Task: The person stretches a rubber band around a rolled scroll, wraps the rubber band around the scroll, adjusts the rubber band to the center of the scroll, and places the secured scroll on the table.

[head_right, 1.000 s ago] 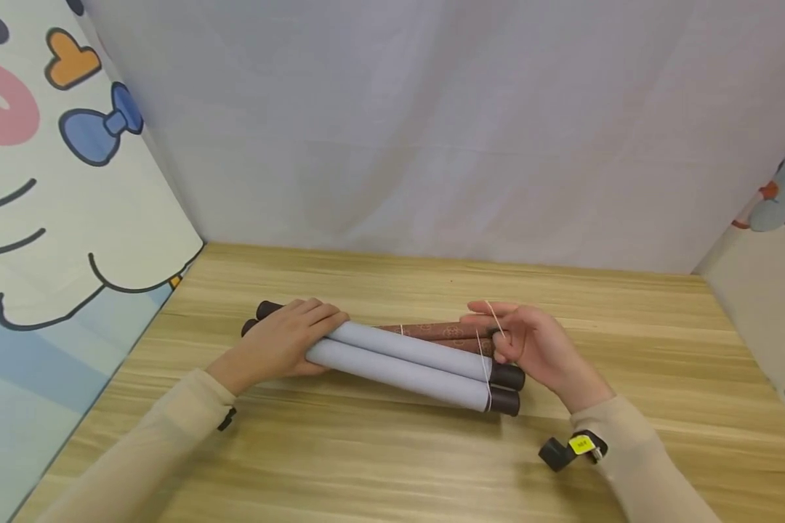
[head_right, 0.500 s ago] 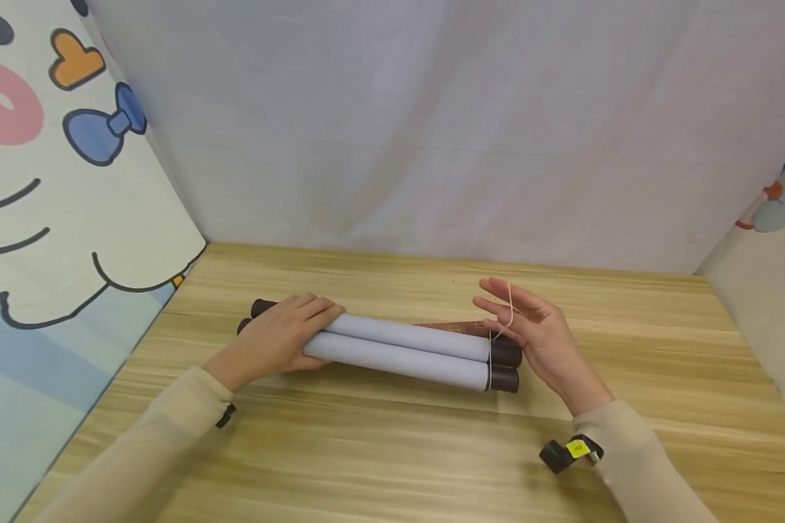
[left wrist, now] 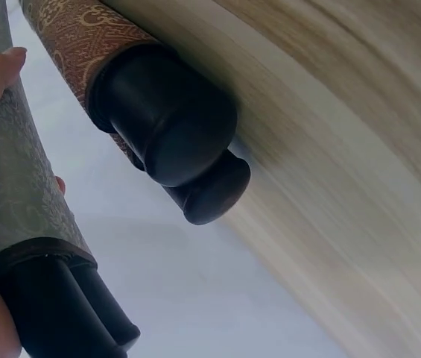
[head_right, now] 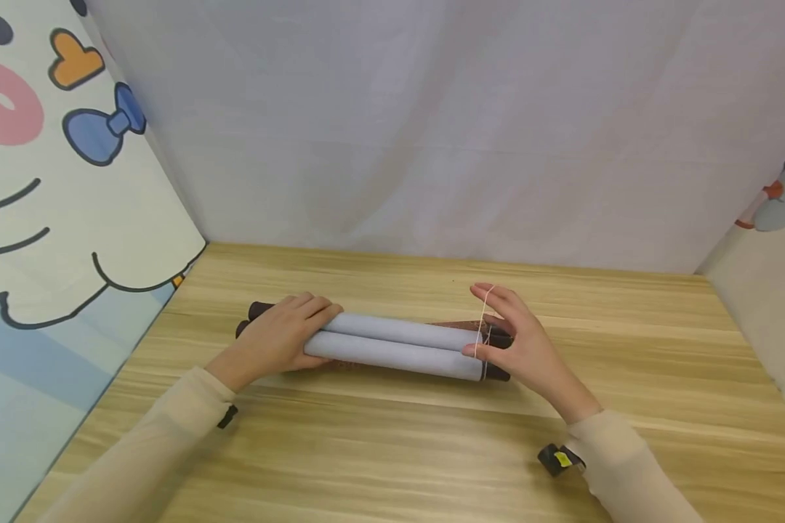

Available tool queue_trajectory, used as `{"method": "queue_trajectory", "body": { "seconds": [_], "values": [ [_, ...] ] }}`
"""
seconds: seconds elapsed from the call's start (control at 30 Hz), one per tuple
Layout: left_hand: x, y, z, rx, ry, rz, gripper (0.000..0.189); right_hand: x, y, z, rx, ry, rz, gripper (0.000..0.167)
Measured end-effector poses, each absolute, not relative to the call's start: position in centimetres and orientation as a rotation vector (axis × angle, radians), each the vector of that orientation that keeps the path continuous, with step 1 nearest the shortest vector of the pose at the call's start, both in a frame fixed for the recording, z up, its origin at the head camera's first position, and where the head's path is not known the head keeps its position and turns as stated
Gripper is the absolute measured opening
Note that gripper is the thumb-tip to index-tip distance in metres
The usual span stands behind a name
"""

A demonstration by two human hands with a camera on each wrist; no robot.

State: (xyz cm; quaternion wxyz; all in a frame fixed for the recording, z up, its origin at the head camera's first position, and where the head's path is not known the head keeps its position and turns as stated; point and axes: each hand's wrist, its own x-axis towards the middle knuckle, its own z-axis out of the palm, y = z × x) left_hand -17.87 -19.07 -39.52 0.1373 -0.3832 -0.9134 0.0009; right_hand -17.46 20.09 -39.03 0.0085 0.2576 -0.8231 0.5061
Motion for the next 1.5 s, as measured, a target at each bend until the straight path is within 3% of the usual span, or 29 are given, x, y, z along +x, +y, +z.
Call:
{"method": "queue_trajectory", "body": {
  "seconds": [0.27,0.53,0.7,0.8,1.1,1.5],
  "values": [
    [-17.8,-19.0,-39.7,-1.116,-2.657,0.003,0.069,-17.5,19.9,-39.6,0.794,-2.59,1.473,0.087],
    [-17.5,-18.5,-39.6,-1.036,-2.715,0.048,0.069,-16.6,18.4,-39.0,0.759,-2.499,1.123,0.104],
    [-17.2,-18.5,-39.2,-0.965,-2.721,0.04,0.068,-15.7,17.3,-38.4,0.747,-2.34,0.994,0.099],
    [-17.1,-18.4,-39.2,-0.934,-2.724,0.03,0.068,-15.2,16.8,-38.1,0.692,-2.286,0.954,0.104],
    [-16.4,-18.0,-39.1,-0.825,-2.719,0.057,0.073,-14.7,16.7,-36.9,0.293,-2.579,1.116,0.111],
    [-16.1,-17.4,-39.1,-0.731,-2.676,0.084,0.077,-15.3,18.0,-36.4,0.062,-2.836,1.426,0.104]
  ]
}}
